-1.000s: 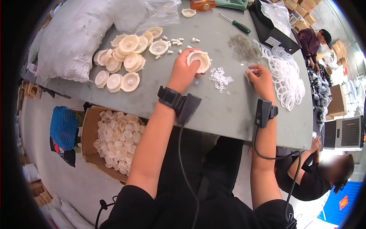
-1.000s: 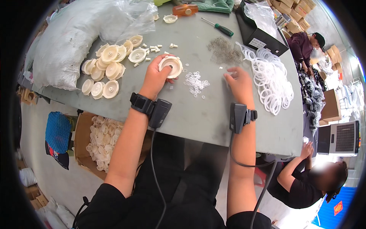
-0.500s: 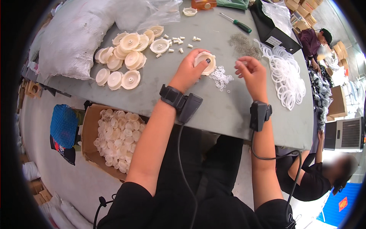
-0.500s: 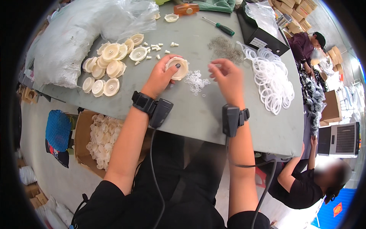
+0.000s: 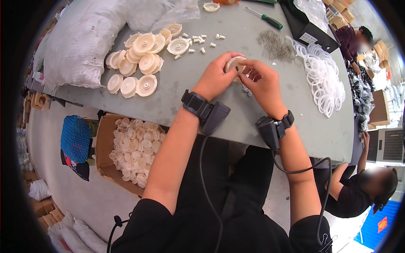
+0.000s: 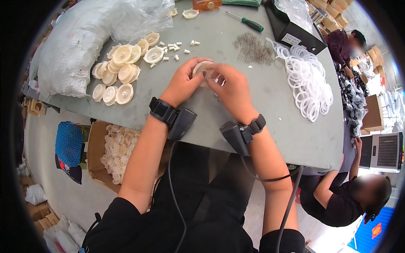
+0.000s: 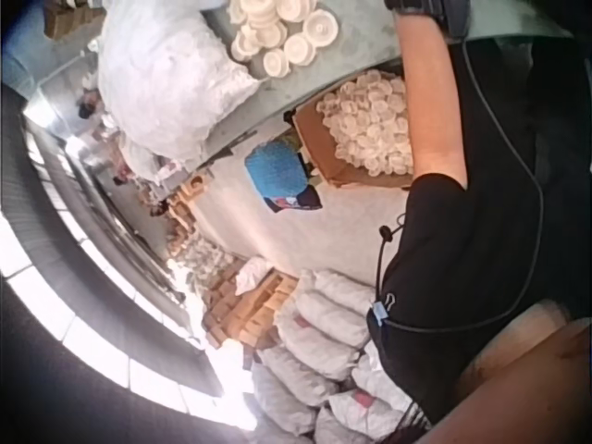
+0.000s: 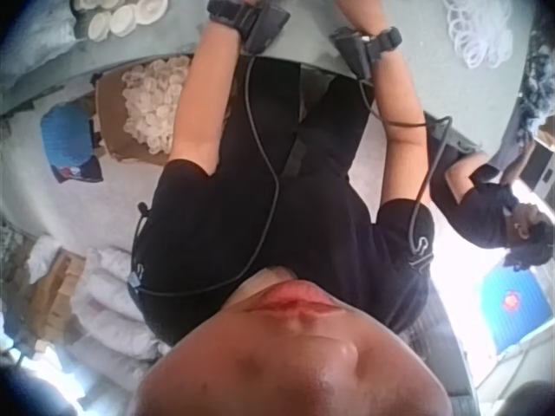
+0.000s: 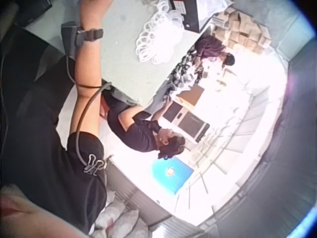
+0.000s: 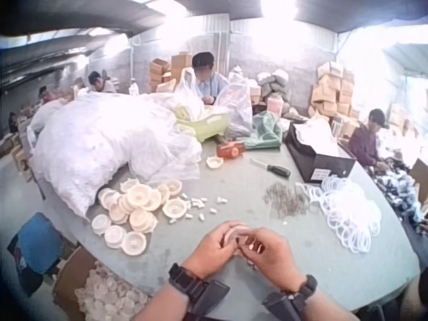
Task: Assembling small white plastic components by inserting metal pins and rings.
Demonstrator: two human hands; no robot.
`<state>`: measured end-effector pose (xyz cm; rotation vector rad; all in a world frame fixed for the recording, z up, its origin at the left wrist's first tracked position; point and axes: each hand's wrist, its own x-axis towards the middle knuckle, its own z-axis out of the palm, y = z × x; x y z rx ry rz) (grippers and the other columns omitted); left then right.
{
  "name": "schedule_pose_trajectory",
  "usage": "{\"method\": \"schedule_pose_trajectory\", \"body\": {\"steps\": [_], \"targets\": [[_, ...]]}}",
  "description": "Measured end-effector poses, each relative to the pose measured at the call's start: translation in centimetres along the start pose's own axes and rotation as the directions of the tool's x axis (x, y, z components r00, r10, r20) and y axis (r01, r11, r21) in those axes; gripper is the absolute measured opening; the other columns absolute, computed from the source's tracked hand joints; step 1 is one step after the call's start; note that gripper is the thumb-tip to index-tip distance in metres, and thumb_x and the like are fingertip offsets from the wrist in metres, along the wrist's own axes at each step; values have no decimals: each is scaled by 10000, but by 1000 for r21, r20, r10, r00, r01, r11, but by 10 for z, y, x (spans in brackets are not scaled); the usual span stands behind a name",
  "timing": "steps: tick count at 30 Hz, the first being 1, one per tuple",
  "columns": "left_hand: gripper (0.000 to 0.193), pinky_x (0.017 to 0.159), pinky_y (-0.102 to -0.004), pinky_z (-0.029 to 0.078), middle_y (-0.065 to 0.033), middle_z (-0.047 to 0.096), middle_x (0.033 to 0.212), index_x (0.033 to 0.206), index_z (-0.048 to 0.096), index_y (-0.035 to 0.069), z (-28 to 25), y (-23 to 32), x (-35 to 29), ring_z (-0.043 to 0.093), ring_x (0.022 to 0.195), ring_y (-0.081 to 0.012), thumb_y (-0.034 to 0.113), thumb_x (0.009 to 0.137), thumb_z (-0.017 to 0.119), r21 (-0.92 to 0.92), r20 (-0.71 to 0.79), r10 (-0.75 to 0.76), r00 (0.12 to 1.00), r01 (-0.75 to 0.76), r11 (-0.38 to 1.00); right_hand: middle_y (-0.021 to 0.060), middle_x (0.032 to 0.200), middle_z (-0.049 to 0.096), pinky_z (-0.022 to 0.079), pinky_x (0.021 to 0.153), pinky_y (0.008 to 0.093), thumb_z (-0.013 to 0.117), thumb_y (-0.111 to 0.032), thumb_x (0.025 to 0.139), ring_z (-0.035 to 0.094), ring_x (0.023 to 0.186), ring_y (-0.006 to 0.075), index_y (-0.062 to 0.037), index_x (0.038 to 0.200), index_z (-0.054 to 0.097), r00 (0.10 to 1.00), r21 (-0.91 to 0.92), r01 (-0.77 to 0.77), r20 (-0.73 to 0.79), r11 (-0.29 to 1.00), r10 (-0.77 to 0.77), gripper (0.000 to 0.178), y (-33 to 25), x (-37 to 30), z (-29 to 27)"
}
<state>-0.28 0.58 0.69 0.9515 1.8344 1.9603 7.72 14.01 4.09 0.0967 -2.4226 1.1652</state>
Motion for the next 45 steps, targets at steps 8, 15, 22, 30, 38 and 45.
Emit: {"method": "schedule_pose_trajectory", "body": {"steps": [8, 15, 22, 30, 38, 45], "targets": [[339, 636, -212, 497, -29, 570, 1026, 1161, 505, 45, -4, 7, -4, 560, 860, -86, 48, 827, 444, -83, -69, -50, 996, 44, 996, 52, 773, 585, 447, 573, 232, 436, -116, 926, 520, 616, 90, 7, 1129, 548, 906, 684, -403, 394, 608, 157, 262, 3, 1, -16], [333, 686, -231, 504, -44, 568, 1056, 1170, 503, 52, -2, 15, -3, 557, 909, -103, 60, 839, 466, -207, -2, -29, 1000, 28, 978, 62, 759, 588, 445, 554, 225, 441, -146, 934, 521, 586, 91, 7, 1058, 554, 879, 717, -467, 442, 517, 181, 227, 3, 3, -8], [367, 789, -260, 482, -91, 578, 1053, 1201, 459, 6, -1, 16, -3, 565, 936, -134, 5, 834, 437, -242, -13, 3, 1000, -6, 970, 98, 833, 642, 506, 609, 228, 582, -99, 860, 613, 664, 123, 19, 997, 571, 926, 550, -378, 242, 744, 291, 181, 2, 1, -9], [420, 877, -276, 449, -85, 560, 1114, 1229, 447, -14, 2, 10, -4, 536, 1019, -132, -2, 811, 490, -224, 42, -70, 997, 77, 972, 85, 818, 650, 514, 650, 224, 593, -53, 842, 627, 712, 122, 46, 944, 600, 938, 579, -339, 149, 742, 312, 142, 2, 0, -3], [452, 882, -265, 453, -68, 576, 1101, 1247, 466, 6, 5, 7, -1, 551, 991, -123, 51, 817, 600, -321, 74, -58, 996, 78, 944, 72, 780, 647, 497, 625, 213, 593, -41, 835, 614, 702, 94, 25, 905, 597, 962, 372, -240, -30, 897, 270, 96, 8, -5, 8], [466, 860, -264, 468, -60, 582, 1088, 1242, 475, 26, 3, 11, -4, 556, 977, -131, 143, 823, 642, -356, 59, -119, 991, 132, 925, 85, 766, 650, 483, 567, 207, 615, -58, 826, 625, 672, 103, 25, 859, 565, 938, 320, -301, -69, 898, 339, 102, 1, -5, 13]]}}
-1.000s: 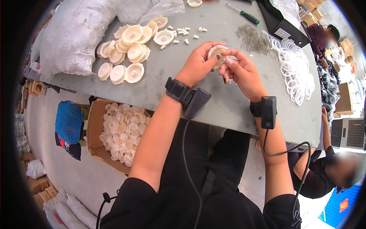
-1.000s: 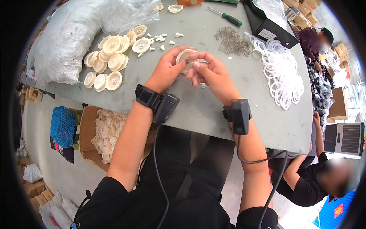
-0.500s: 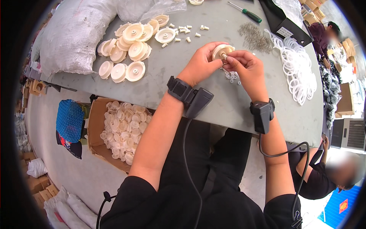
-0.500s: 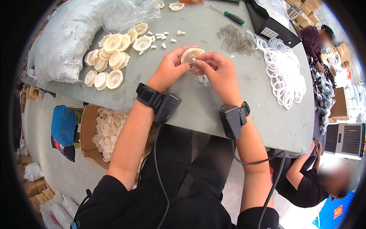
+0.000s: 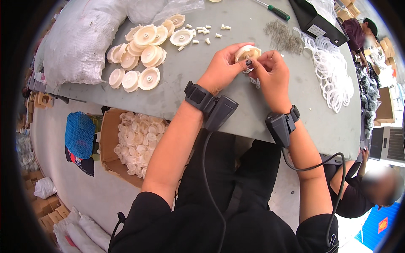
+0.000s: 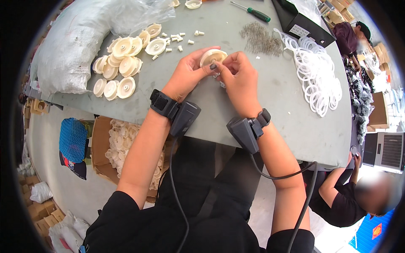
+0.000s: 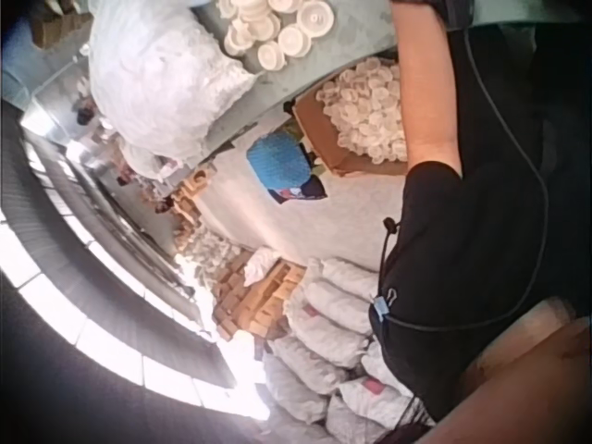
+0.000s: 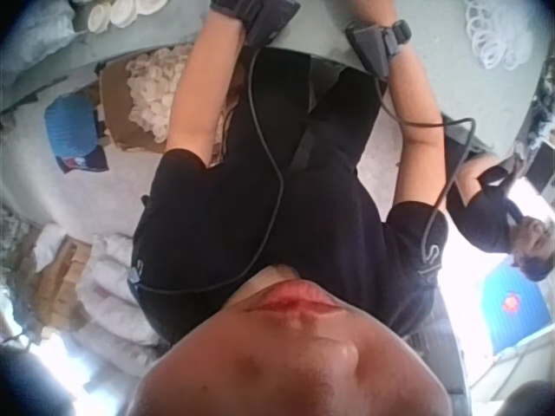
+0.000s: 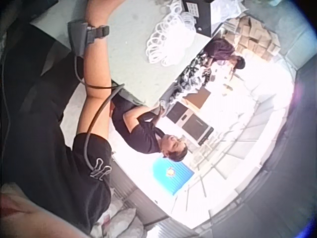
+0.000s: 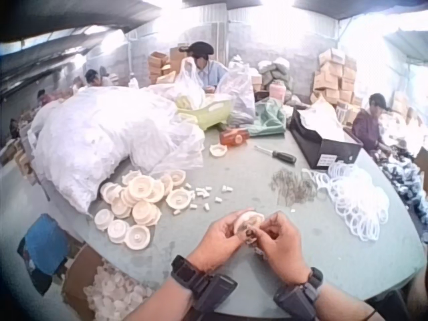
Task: Assembling small white plastic components by inserting metal pins and rings.
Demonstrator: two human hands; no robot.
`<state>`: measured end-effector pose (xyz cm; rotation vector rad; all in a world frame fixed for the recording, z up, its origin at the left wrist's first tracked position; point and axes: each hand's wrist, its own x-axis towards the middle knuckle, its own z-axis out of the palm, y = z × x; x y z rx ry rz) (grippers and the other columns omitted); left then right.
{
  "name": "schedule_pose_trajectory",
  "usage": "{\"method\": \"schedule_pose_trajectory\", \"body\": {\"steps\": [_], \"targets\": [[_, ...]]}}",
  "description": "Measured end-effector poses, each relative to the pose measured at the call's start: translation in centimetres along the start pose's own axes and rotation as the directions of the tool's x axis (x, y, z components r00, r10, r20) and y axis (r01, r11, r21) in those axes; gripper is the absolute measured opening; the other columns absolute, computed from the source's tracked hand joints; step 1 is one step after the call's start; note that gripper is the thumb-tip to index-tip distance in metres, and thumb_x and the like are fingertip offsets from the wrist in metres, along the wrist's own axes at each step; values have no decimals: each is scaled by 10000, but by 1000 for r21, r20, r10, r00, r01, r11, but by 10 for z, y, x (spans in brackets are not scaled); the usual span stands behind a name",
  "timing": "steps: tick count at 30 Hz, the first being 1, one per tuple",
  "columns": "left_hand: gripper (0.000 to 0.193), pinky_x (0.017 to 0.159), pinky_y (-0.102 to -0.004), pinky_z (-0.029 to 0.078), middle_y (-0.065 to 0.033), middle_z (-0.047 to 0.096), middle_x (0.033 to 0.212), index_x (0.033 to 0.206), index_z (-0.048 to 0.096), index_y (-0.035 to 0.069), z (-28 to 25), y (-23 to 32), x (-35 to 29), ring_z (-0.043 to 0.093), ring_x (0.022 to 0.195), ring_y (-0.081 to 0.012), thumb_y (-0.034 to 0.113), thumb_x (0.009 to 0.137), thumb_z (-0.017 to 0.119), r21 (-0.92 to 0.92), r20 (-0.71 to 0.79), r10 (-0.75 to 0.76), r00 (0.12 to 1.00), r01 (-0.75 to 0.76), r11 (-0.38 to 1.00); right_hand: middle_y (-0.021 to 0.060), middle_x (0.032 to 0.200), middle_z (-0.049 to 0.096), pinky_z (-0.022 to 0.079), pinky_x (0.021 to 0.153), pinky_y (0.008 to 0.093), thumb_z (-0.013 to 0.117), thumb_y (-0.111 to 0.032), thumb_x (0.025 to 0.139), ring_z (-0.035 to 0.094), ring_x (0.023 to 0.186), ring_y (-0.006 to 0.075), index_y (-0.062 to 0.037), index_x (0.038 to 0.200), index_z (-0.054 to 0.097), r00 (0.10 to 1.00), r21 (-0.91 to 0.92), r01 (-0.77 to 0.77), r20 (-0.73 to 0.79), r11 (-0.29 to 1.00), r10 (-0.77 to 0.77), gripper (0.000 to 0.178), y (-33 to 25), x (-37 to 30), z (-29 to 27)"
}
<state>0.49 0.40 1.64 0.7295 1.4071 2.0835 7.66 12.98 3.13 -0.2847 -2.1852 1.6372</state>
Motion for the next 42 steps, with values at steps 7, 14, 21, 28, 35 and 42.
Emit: {"method": "schedule_pose_trajectory", "body": {"steps": [7, 14, 21, 28, 35, 42], "targets": [[458, 877, -273, 456, -66, 566, 1101, 1245, 461, 56, 3, -4, 2, 538, 1007, -139, 174, 837, 631, -30, 19, 47, 999, -47, 998, 92, 808, 656, 490, 582, 207, 613, -62, 829, 628, 677, 112, 40, 961, 579, 996, 193, -59, 73, 980, 45, 170, 2, 3, -3], [413, 913, -289, 423, -102, 544, 1137, 1194, 454, -12, 4, -12, 3, 507, 1072, -156, 149, 848, 613, -10, -71, 151, 986, -152, 988, 98, 883, 641, 523, 685, 235, 601, -80, 843, 626, 760, 132, 41, 967, 592, 985, 415, -158, 128, 896, 114, 173, 2, 7, -7], [373, 877, -283, 458, -129, 572, 1116, 1153, 471, -39, 5, -7, 3, 551, 1020, -164, 94, 836, 617, 70, -94, 110, 990, -103, 992, 98, 884, 642, 524, 696, 238, 616, -78, 834, 625, 757, 129, 51, 973, 591, 993, 442, -110, 93, 890, 77, 192, 7, 7, -6], [327, 808, -292, 516, -126, 611, 1037, 1110, 500, -44, 7, -10, 3, 600, 915, -154, 88, 835, 617, 72, -127, 107, 986, -98, 993, 99, 846, 644, 520, 662, 221, 625, -54, 822, 623, 721, 119, 59, 935, 593, 997, 427, -80, 27, 901, 76, 163, 10, 5, -3], [260, 767, -274, 516, -109, 618, 995, 1092, 508, -20, 3, -8, 11, 604, 879, -140, 60, 854, 573, 156, -120, 124, 985, -105, 982, 92, 820, 639, 507, 632, 208, 601, -45, 834, 615, 689, 111, 52, 914, 588, 995, 403, -99, 20, 910, 99, 126, 5, 12, 1], [307, 748, -271, 515, -82, 577, 1053, 1117, 481, 7, 2, -20, 13, 584, 911, -136, 46, 828, 577, 107, -127, 193, 973, -180, 978, 51, 832, 612, 474, 656, 225, 564, -110, 862, 582, 727, 100, 27, 969, 586, 992, 325, -111, 95, 939, 84, 175, -4, 12, -4]]}}
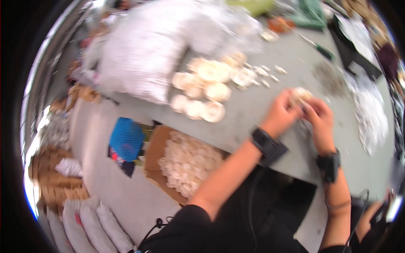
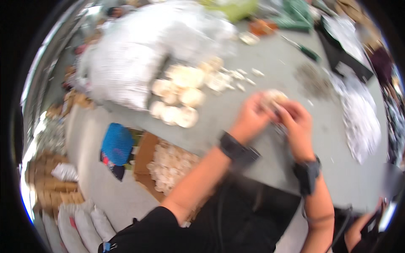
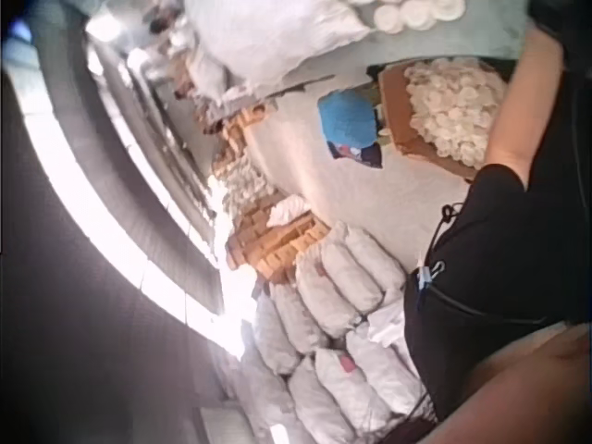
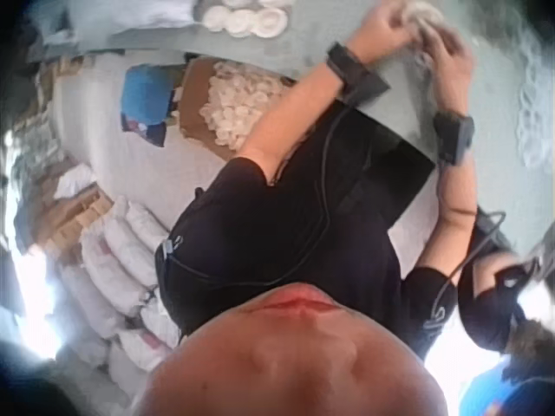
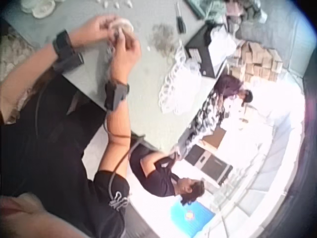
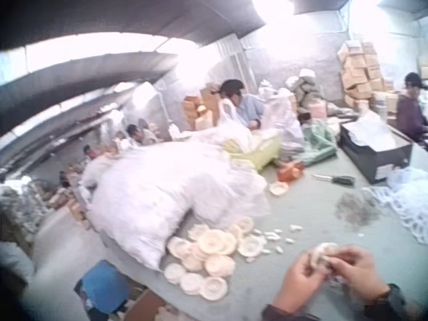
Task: Assembling small white plastic components by inserting metal pins and rings.
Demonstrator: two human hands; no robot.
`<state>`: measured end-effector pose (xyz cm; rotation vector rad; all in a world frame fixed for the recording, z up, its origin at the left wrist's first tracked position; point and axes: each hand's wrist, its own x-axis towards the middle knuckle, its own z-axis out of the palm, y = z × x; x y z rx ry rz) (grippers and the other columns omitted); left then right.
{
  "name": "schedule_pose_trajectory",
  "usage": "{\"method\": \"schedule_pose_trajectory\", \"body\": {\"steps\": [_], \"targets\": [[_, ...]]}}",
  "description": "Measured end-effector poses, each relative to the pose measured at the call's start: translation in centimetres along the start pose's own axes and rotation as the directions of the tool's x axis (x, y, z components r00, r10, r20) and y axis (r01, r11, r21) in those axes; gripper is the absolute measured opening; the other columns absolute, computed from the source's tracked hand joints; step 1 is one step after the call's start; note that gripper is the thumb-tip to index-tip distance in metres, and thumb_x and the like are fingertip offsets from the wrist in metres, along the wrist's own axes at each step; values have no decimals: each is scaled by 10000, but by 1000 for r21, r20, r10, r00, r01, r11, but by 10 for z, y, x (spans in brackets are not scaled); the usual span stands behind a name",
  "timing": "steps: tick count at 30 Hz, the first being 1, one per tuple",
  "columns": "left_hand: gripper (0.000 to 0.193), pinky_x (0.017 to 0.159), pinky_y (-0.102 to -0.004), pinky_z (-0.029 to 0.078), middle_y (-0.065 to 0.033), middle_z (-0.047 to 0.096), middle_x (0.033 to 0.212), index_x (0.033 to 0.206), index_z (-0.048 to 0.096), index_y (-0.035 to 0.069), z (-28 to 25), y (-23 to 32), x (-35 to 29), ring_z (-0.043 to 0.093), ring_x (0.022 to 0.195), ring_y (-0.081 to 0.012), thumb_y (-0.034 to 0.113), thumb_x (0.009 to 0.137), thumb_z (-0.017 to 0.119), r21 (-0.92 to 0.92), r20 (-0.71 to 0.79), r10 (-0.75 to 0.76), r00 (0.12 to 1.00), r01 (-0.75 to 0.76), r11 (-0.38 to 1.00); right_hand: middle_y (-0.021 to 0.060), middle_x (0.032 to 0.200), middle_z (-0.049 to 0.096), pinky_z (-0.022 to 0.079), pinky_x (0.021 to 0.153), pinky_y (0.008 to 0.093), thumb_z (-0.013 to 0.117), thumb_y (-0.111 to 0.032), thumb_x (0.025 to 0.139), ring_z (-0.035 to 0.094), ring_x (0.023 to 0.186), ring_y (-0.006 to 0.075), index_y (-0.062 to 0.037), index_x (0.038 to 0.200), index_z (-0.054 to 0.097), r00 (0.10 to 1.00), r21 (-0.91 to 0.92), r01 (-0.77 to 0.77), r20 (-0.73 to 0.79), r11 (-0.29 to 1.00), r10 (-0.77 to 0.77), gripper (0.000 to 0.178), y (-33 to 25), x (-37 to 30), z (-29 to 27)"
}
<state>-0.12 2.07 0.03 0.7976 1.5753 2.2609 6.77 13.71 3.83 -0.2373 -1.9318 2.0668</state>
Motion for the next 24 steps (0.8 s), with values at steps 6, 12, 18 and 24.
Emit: {"method": "schedule_pose_trajectory", "body": {"steps": [6, 12, 18, 24], "targets": [[368, 823, -253, 458, -36, 551, 1049, 1173, 451, 23, 12, -4, -12, 524, 971, -87, -5, 819, 546, -35, 75, -85, 994, 88, 996, 33, 875, 590, 471, 606, 205, 524, -88, 872, 559, 723, 87, -14, 1042, 548, 973, 245, -231, 30, 942, 231, 187, 9, -16, -22], [355, 812, -256, 463, -51, 550, 1050, 1170, 452, 21, 8, -4, -12, 539, 965, -101, -11, 826, 534, 0, 45, -95, 994, 95, 995, 42, 874, 602, 473, 601, 191, 523, -59, 874, 568, 718, 79, 1, 1056, 543, 973, 239, -231, 57, 943, 224, 193, 4, -15, -14], [206, 690, -240, 500, -70, 580, 943, 1076, 490, -4, -4, -2, -6, 588, 788, -118, 1, 872, 467, 52, 29, -83, 996, 82, 995, 82, 842, 629, 471, 635, 201, 585, -75, 846, 598, 721, 107, 39, 960, 570, 994, 89, -106, 25, 990, 104, 163, 7, -3, 0], [205, 781, -261, 493, -96, 582, 1032, 1088, 476, -13, -1, 5, -4, 578, 895, -132, 39, 890, 483, 122, 46, -100, 994, 94, 988, 108, 850, 640, 513, 669, 214, 582, -38, 840, 618, 736, 121, 55, 943, 562, 997, 111, -74, -9, 991, 76, 140, 8, -1, -6]]}}
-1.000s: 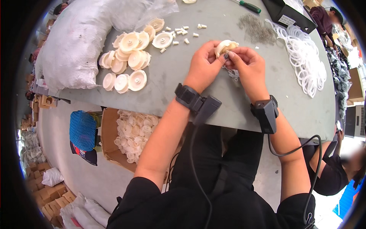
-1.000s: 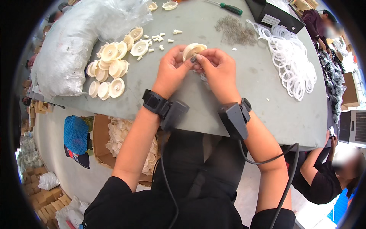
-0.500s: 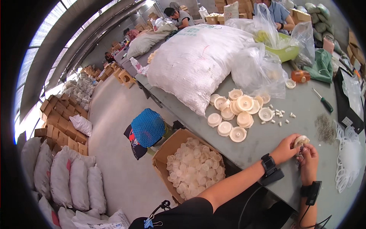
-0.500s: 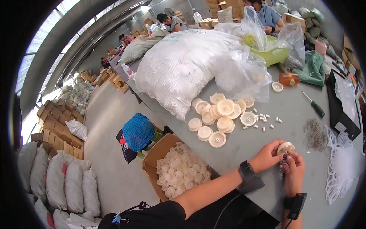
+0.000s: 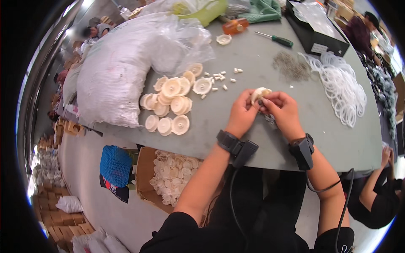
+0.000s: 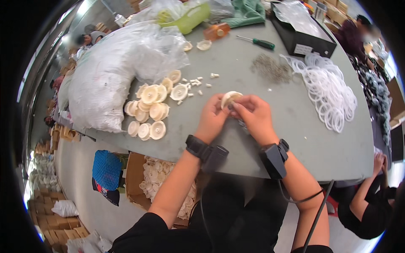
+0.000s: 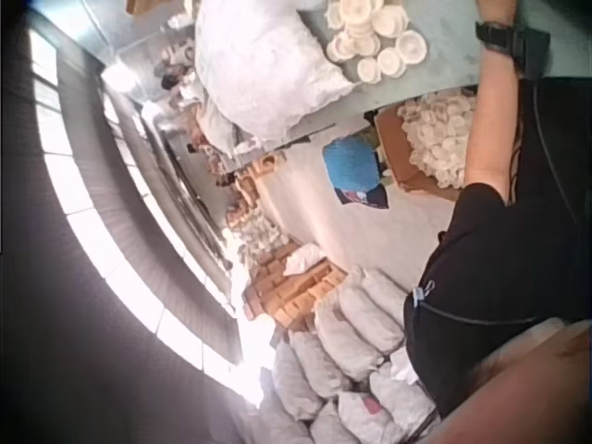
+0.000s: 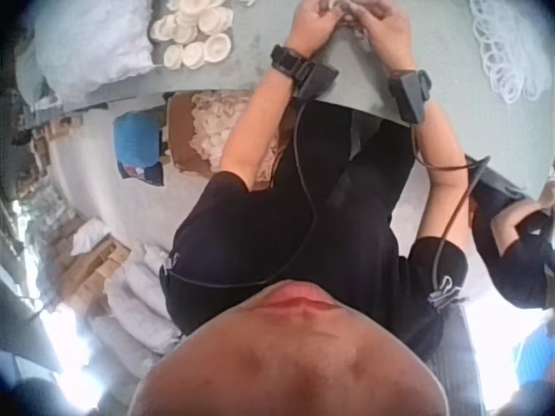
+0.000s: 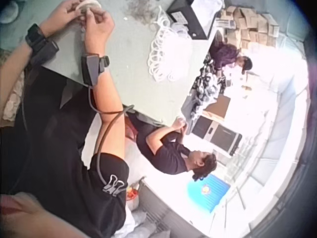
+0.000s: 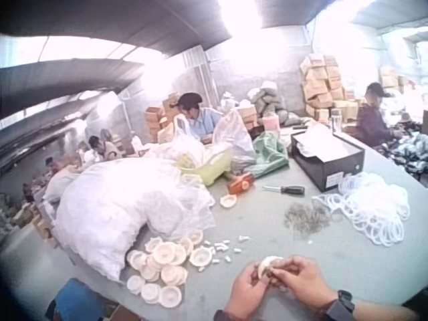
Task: Assembling small white plastic components by inserting metal pins and rings.
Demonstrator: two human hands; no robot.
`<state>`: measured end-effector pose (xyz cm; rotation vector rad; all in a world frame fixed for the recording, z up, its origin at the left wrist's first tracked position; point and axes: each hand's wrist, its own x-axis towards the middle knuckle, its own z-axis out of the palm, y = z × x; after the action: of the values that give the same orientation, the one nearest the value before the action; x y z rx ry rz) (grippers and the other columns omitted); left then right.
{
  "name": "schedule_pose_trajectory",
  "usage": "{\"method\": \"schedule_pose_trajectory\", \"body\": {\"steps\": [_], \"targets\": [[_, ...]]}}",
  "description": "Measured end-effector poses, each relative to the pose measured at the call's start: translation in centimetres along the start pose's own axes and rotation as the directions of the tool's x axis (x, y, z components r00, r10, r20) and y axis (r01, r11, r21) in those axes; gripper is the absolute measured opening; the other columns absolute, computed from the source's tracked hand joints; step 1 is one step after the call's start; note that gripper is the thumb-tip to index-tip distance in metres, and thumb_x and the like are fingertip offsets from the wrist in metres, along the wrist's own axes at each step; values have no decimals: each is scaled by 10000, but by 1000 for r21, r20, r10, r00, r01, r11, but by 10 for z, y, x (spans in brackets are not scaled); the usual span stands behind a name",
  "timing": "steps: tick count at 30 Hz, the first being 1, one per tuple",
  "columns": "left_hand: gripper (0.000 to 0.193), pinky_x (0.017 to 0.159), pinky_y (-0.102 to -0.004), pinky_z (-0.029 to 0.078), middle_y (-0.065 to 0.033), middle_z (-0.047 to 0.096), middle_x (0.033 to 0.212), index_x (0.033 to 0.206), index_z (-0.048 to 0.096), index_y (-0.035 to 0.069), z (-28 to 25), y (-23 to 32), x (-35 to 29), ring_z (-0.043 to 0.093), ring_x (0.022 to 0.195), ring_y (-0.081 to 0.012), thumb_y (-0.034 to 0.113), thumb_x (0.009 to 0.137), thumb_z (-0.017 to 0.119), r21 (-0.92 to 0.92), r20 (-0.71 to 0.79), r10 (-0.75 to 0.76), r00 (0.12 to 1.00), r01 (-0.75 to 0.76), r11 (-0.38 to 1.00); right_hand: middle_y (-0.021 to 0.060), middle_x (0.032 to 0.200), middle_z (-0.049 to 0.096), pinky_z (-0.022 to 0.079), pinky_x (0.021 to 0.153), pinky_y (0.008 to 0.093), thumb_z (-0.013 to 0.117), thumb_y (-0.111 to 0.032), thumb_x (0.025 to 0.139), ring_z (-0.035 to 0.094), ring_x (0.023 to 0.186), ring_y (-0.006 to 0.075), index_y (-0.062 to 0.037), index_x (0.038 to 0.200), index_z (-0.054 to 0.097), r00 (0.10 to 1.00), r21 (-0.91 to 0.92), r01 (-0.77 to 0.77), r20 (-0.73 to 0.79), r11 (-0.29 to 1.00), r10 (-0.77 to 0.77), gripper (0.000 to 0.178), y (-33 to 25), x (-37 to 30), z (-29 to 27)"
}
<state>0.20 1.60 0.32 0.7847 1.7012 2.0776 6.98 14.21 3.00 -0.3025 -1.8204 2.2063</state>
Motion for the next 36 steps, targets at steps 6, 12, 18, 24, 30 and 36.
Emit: {"method": "schedule_pose_trajectory", "body": {"steps": [6, 12, 18, 24, 30, 36], "targets": [[236, 766, -241, 484, -87, 600, 994, 1105, 468, -27, 9, 6, -4, 580, 893, -115, 26, 878, 502, -48, -7, -8, 1000, 8, 999, 105, 843, 641, 515, 663, 216, 581, -52, 845, 617, 728, 114, 45, 945, 558, 999, 21, -42, 8, 999, 42, 141, -2, -4, -6], [371, 792, -301, 513, -128, 562, 1080, 1150, 432, -47, 4, 8, -6, 572, 956, -173, 115, 855, 587, -132, -54, -5, 999, -2, 991, 79, 857, 634, 515, 659, 230, 576, -78, 851, 613, 728, 116, 31, 983, 548, 989, 56, -89, 126, 994, 81, 173, -10, -5, -6], [357, 788, -300, 515, -124, 572, 1061, 1123, 445, -43, 3, 8, -4, 579, 938, -165, 99, 839, 607, -124, -34, 16, 999, -20, 992, 87, 878, 632, 511, 661, 232, 590, -82, 840, 613, 728, 120, 28, 986, 554, 990, 81, -104, 100, 991, 96, 187, -15, -6, -4], [337, 783, -297, 522, -117, 600, 1004, 1076, 464, -28, 5, 10, -4, 600, 896, -166, 128, 830, 633, -113, -36, -19, 999, 15, 993, 87, 835, 639, 509, 653, 228, 603, -68, 830, 620, 736, 119, 39, 943, 571, 996, 12, -64, 57, 998, 63, 159, -8, -3, -6], [328, 789, -301, 525, -126, 599, 1010, 1073, 466, -19, 5, 9, -4, 601, 904, -169, 124, 829, 633, -126, -42, -25, 999, 20, 992, 90, 819, 643, 504, 649, 219, 605, -43, 827, 619, 739, 111, 47, 932, 570, 996, -48, 31, 87, 998, -26, 142, -4, -2, -9], [307, 779, -299, 527, -124, 599, 1010, 1069, 468, -8, 4, 10, -5, 601, 899, -166, 103, 830, 626, -143, -9, -37, 999, 35, 989, 90, 814, 644, 502, 648, 216, 605, -34, 826, 618, 726, 108, 46, 912, 566, 994, -101, 75, 86, 992, -67, 123, -5, -3, -6]]}}
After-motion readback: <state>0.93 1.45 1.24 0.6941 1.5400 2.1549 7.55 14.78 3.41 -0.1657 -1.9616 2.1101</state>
